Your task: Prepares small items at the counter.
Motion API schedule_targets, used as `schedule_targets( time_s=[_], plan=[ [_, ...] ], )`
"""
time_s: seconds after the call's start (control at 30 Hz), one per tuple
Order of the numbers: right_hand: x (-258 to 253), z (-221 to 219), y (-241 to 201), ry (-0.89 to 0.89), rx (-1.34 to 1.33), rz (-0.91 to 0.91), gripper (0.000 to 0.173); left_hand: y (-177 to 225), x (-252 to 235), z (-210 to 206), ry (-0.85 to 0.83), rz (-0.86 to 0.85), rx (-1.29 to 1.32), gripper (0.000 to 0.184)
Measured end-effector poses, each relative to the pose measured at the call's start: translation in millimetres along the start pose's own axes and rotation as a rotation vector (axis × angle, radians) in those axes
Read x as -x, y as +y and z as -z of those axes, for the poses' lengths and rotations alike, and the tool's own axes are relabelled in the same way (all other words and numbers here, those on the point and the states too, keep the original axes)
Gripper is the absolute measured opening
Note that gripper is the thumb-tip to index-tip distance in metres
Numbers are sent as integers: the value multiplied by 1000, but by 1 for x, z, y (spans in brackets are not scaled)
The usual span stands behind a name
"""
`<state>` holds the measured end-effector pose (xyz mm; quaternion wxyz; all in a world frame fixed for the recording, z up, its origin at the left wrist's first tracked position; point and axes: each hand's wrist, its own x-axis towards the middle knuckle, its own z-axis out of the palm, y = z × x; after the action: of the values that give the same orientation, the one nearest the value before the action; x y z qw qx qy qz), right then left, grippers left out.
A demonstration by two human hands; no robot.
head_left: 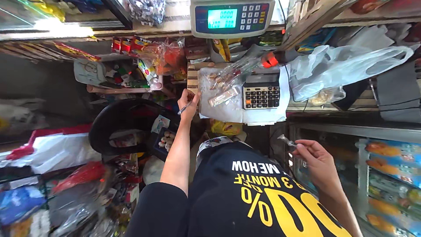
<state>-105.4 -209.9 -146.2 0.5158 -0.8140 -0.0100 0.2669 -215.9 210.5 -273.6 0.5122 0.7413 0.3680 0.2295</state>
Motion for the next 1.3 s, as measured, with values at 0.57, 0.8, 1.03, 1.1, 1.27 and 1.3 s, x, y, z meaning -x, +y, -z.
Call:
schedule_targets(
  time_s=[0.57, 0.8, 1.03, 1.1, 1.27, 1.3],
  plan=[
    [10, -2, -17, 35, 93, -22, 17, -24, -16, -46, 192, -38, -113, 32],
    [7, -8, -16, 16, 77, -15, 16, -26, -17, -48, 216, -53, -181, 34],
    [6, -9, -10, 10, 61, -19, 17, -26, -17, -48, 213, -47, -166, 34],
    [7, -9, -10, 12, 53, -23, 16, -26, -17, -48, 216, -42, -162, 35],
    [8, -11, -9, 11, 51, -32, 16, -26, -17, -47, 216, -48, -151, 33],
    [8, -12, -9, 9, 47, -33, 16, -26, -16, -47, 217, -47, -151, 33]
  ],
)
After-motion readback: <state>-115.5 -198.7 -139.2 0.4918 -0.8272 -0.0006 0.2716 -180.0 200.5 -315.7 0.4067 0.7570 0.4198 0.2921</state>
